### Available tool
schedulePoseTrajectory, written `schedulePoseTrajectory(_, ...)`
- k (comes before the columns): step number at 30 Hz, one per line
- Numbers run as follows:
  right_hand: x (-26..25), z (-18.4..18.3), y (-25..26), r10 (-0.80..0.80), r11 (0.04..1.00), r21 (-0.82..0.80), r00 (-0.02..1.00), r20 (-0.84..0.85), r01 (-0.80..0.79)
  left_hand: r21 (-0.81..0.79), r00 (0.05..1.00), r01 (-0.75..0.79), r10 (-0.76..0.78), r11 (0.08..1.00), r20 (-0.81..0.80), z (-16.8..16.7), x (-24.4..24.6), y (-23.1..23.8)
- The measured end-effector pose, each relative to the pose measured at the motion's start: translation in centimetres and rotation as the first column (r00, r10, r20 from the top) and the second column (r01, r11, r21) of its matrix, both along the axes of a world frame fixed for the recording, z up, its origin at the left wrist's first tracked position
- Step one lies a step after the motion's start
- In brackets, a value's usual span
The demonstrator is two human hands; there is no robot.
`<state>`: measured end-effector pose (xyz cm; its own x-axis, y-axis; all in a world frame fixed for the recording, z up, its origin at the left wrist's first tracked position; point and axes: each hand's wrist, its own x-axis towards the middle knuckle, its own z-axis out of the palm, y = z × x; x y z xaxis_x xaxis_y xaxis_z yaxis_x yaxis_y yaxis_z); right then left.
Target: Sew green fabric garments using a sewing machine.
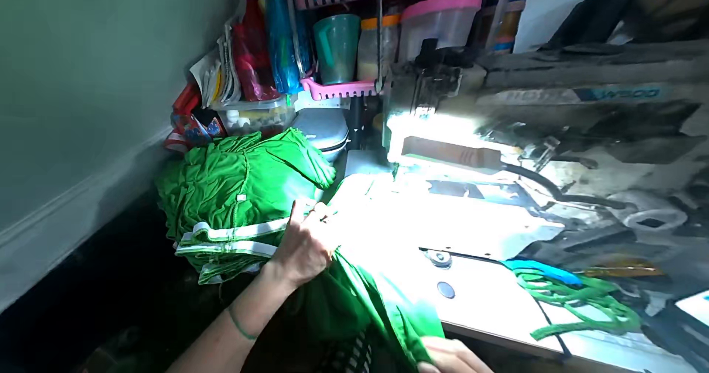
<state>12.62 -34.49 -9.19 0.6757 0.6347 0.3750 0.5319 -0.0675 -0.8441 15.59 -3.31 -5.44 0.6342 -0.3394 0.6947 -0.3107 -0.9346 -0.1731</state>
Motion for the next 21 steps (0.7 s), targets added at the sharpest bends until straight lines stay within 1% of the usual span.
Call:
schedulePoseTrajectory(3, 2.2, -0.9, 1.5, -0.121, 0.991, -0.039, 0.989, 0.089, 0.125, -0.017, 1.000, 0.009, -0.009, 1.000, 0.025, 0.9, 2.2, 0.4)
schedulePoseTrajectory(6, 4.4, -2.5, 3.0, -0.192, 0.980, 0.056, 0.980, 0.053, 0.189, -0.037, 1.000, 0.002, -0.001, 0.999, 0.011, 1.8, 4.2, 0.8)
schedulePoseTrajectory(8, 5.9, -3.3, 4.2, -0.266, 0.960, 0.109, 0.962, 0.068, 0.258, -0.027, 0.996, -0.036, 0.034, 0.999, -0.083, 3.1, 4.6, 0.6)
schedulePoseTrajectory(9, 6.5, -3.4, 4.8, -0.304, 0.949, 0.115, 0.950, 0.069, 0.295, -0.026, 0.985, -0.069, 0.064, 0.997, -0.158, 4.1, 4.5, 0.4)
schedulePoseTrajectory(10, 7.3, -3.5, 5.4, -0.342, 0.937, 0.102, 0.937, 0.073, 0.334, -0.049, 0.968, -0.099, 0.085, 0.994, -0.236, 5.0, 4.4, 0.1)
schedulePoseTrajectory(12, 8.7, -3.4, 6.2, -0.394, 0.919, 0.020, 0.918, 0.055, 0.393, -0.148, 0.918, -0.195, 0.127, 0.970, -0.376, 6.4, 4.7, -0.4)
schedulePoseTrajectory(14, 10.0, -2.4, 6.6, -0.396, 0.918, -0.056, 0.918, -0.033, 0.394, -0.159, 0.869, -0.294, 0.195, 0.942, -0.455, 6.5, 6.4, 0.1)
schedulePoseTrajectory(15, 10.7, -1.9, 6.8, -0.376, 0.926, -0.084, 0.922, -0.097, 0.369, -0.131, 0.821, -0.351, 0.238, 0.927, -0.519, 6.2, 7.9, 0.7)
schedulePoseTrajectory(17, 12.0, -1.0, 7.4, -0.323, 0.946, -0.050, 0.925, -0.202, 0.319, -0.045, 0.732, -0.404, 0.294, 0.913, -0.615, 7.0, 9.1, 1.4)
schedulePoseTrajectory(18, 12.7, -0.4, 7.7, -0.293, 0.955, -0.017, 0.932, -0.214, 0.296, -0.001, 0.698, -0.402, 0.306, 0.916, -0.647, 7.9, 9.0, 1.7)
schedulePoseTrajectory(19, 13.1, 0.6, 8.0, -0.273, 0.961, -0.018, 0.933, -0.235, 0.276, 0.028, 0.683, -0.386, 0.307, 0.922, -0.663, 8.8, 8.6, 2.2)
schedulePoseTrajectory(21, 13.4, 3.7, 8.3, -0.266, 0.964, -0.101, 0.909, -0.321, 0.246, 0.095, 0.716, -0.294, 0.285, 0.951, -0.638, 11.6, 6.7, 3.3)
